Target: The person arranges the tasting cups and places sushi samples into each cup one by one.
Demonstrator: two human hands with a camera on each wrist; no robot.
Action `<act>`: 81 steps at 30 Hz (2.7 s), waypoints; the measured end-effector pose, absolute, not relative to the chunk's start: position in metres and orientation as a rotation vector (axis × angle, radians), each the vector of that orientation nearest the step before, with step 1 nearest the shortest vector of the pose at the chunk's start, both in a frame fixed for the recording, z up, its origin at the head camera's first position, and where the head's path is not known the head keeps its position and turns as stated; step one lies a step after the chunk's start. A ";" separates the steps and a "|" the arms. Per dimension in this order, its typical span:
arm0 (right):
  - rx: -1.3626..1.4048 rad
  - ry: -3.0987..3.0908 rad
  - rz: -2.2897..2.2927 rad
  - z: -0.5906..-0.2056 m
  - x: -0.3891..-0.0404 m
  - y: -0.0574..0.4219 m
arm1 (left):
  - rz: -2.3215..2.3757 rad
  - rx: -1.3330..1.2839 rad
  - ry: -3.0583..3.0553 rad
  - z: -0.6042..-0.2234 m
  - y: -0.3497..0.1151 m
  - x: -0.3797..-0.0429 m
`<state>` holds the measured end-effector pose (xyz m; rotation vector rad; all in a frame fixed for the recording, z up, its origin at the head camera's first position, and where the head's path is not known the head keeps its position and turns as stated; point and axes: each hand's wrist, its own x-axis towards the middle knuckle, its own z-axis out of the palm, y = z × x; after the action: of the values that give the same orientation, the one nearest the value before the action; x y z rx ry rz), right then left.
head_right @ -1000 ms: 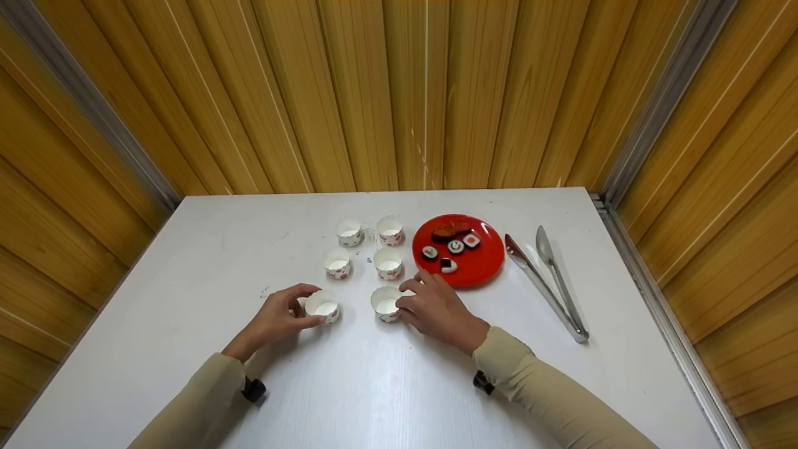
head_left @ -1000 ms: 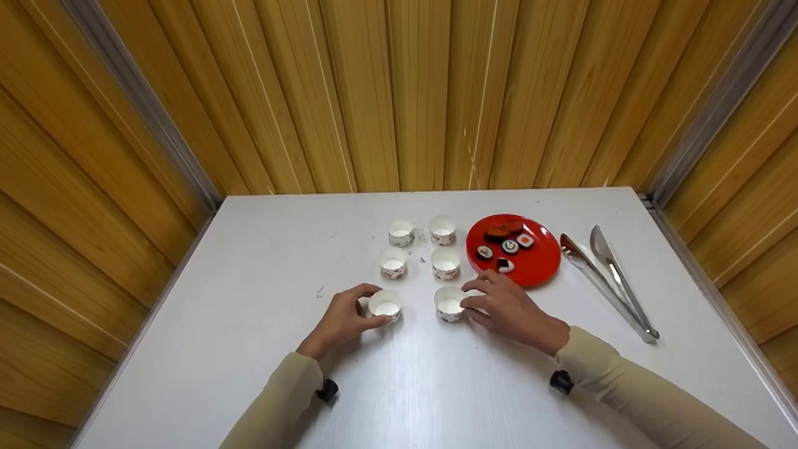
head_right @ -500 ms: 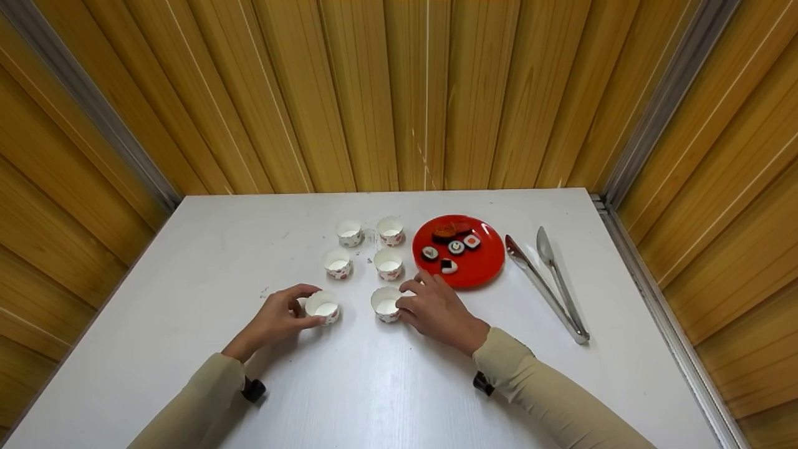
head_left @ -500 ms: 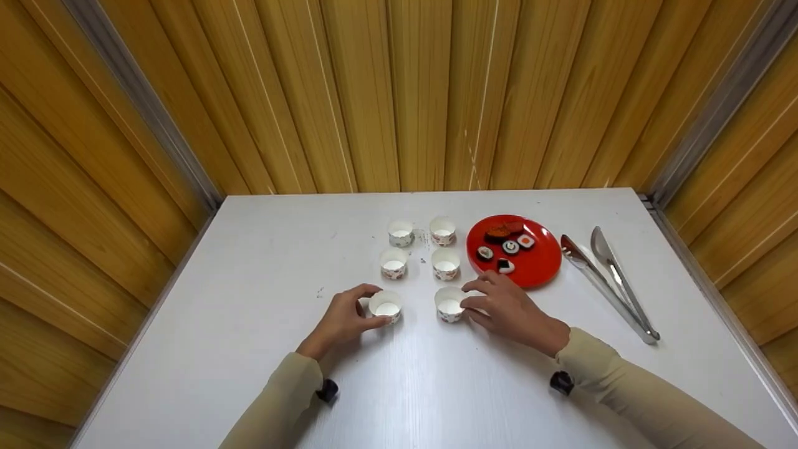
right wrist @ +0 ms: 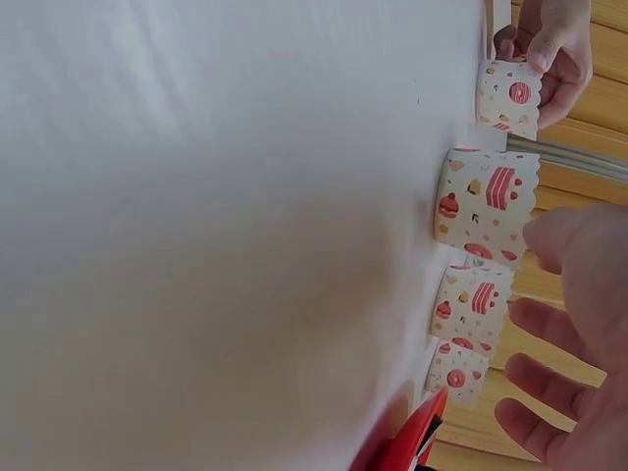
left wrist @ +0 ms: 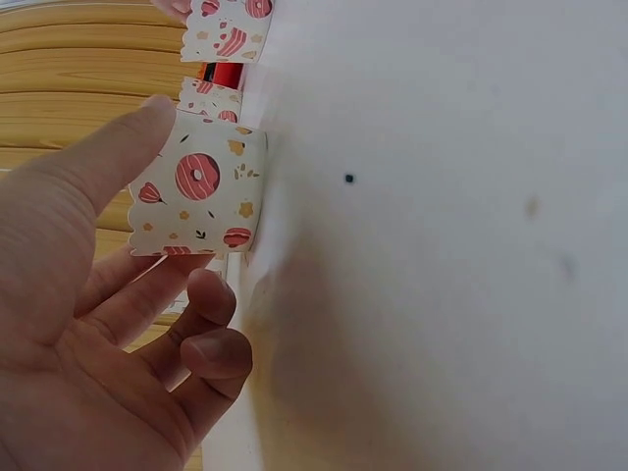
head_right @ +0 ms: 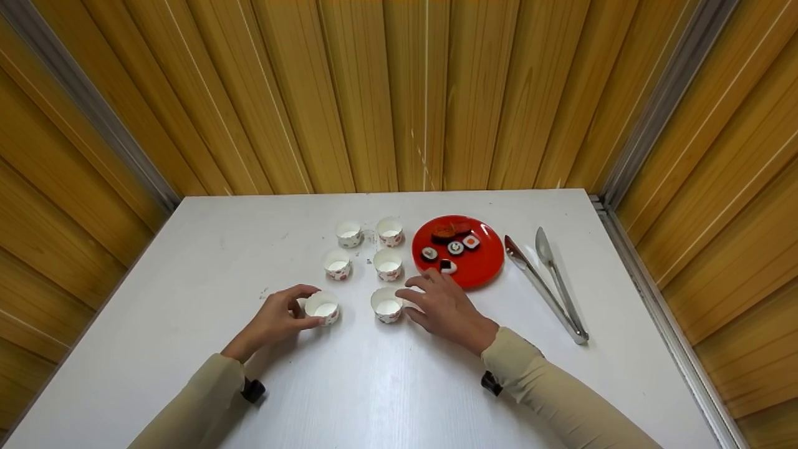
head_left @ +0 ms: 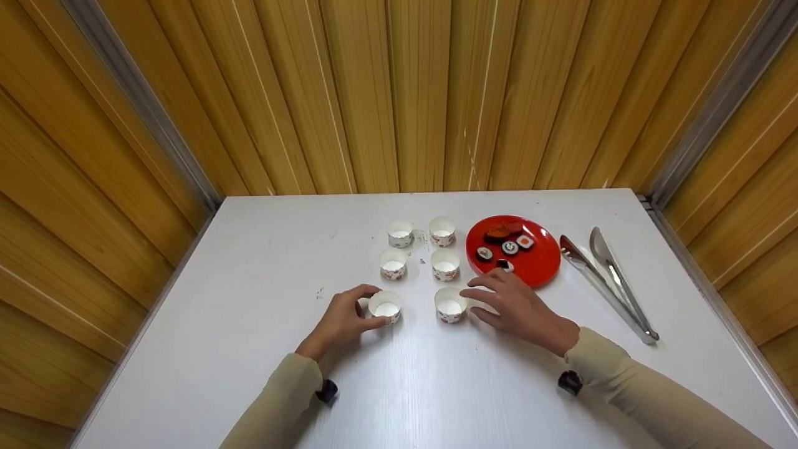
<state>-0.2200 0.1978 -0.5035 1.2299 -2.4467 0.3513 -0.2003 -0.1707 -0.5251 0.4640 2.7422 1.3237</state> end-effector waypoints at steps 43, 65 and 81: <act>0.758 -2.577 0.277 -0.505 -0.240 0.323 | 1.309 0.486 2.741 -0.526 -0.172 -0.200; 0.435 -2.868 0.252 -0.498 -0.247 0.365 | 1.296 0.495 2.748 -0.526 -0.173 -0.202; 0.439 -2.942 0.407 -0.505 -0.243 0.393 | 1.299 0.505 2.738 -0.527 -0.174 -0.202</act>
<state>-0.2435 0.3927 -0.5054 0.4392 -2.9422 0.4065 -0.2022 -0.1742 -0.5268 0.5052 2.7376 1.2987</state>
